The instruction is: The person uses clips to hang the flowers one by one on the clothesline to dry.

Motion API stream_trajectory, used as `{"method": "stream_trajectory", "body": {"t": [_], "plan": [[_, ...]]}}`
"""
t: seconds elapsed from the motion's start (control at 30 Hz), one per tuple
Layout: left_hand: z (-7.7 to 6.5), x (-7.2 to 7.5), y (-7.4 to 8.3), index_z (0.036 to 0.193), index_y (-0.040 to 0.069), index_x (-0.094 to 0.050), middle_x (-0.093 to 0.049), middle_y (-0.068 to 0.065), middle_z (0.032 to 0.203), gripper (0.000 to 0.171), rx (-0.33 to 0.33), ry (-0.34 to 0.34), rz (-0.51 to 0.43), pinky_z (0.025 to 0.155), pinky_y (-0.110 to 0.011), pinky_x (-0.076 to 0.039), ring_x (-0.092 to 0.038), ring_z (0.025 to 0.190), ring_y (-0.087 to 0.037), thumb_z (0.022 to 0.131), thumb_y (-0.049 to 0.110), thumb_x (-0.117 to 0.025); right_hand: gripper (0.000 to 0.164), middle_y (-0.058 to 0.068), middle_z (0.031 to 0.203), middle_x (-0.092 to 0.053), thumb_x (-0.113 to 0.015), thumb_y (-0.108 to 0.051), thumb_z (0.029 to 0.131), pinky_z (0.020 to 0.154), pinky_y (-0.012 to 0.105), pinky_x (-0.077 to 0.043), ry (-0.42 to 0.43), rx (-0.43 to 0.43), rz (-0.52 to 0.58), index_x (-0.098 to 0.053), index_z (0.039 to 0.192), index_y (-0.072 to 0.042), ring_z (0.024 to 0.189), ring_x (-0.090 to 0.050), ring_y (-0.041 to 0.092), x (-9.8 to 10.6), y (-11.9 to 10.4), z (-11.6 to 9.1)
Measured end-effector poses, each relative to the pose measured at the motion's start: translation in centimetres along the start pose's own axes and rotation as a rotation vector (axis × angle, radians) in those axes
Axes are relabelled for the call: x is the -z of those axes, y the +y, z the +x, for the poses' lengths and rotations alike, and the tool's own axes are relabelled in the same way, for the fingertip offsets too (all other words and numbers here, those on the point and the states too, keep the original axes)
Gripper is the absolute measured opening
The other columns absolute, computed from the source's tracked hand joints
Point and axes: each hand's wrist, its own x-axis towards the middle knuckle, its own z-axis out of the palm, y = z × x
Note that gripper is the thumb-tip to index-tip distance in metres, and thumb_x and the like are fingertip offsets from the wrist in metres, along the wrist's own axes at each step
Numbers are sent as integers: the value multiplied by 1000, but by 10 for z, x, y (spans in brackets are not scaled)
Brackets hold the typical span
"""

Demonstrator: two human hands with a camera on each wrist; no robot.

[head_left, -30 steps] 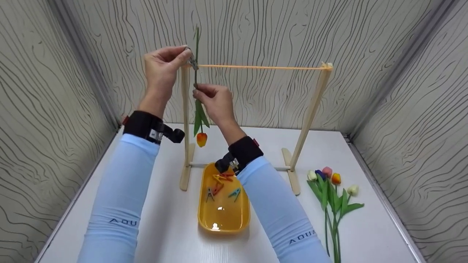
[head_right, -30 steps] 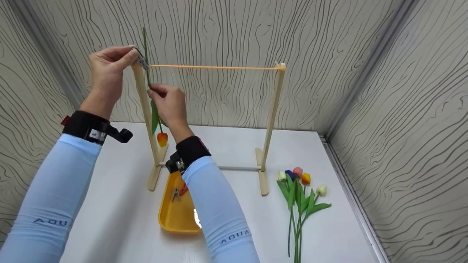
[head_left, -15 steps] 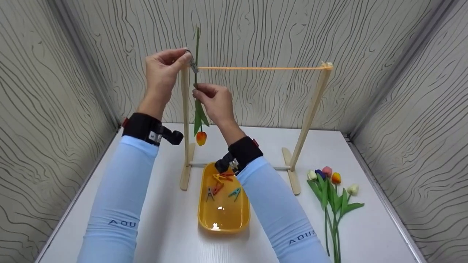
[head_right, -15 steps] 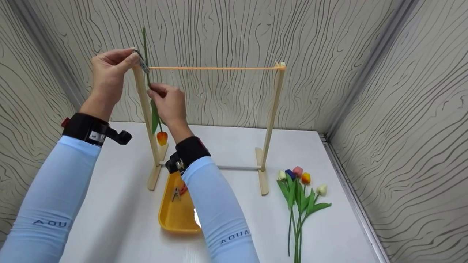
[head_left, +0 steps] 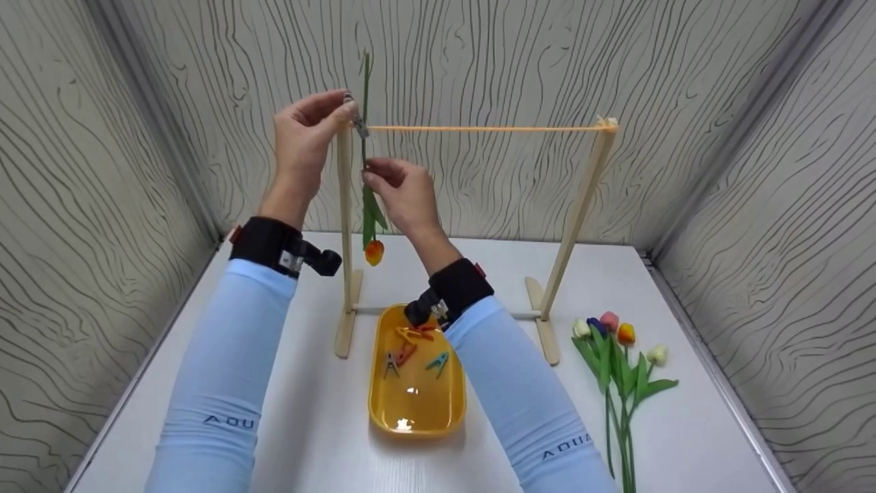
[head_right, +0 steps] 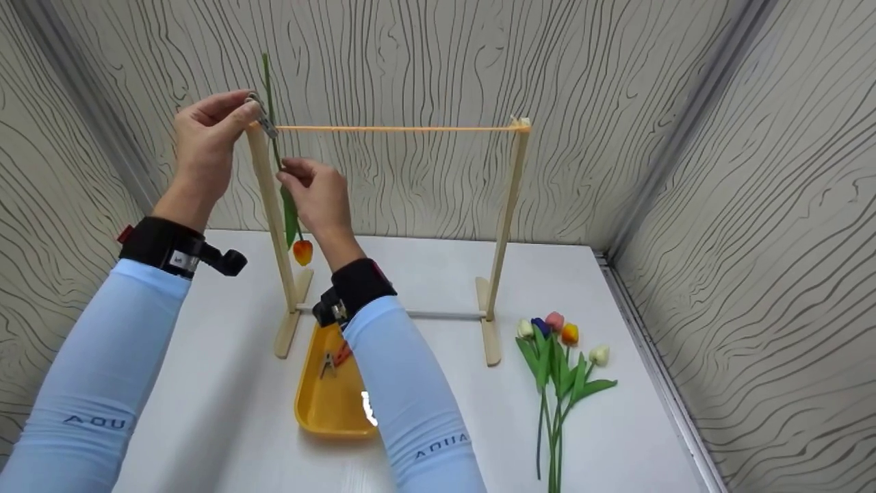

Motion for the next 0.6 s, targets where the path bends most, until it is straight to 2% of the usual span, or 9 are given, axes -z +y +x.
{"method": "stream_trajectory", "body": {"t": [0.27,0.37,0.5,0.6], "plan": [[-1,-1,0,124,6,-78,-77,4,107,26,35,-2,-68,98,-29,-55,-70,101,-13,99,14,-81,29,12,125,-81,-74,-16,104,103,28,-61,18,7,-47,-76,132,-5,115,-75,22,11,11,-5],[-3,-1,0,124,8,-78,-78,2,111,27,41,11,-89,100,-29,-55,-70,105,-15,98,13,-82,29,12,125,-81,-74,-16,104,104,31,-62,30,5,-56,-77,131,-5,115,-75,22,20,16,-10],[-9,-2,-2,129,6,-76,-78,0,120,32,-16,77,-78,103,-28,-56,-71,114,-16,98,14,-81,27,10,122,-82,-74,-17,105,104,32,-62,53,-5,-74,-78,130,-7,113,-76,20,33,27,-20],[-18,-3,-5,130,3,-74,-78,-2,122,33,-93,173,-43,105,-28,-57,-72,117,-16,100,14,-80,25,9,121,-82,-74,-19,105,103,33,-63,66,-9,-97,-78,128,-9,111,-77,19,44,36,-30]]}}
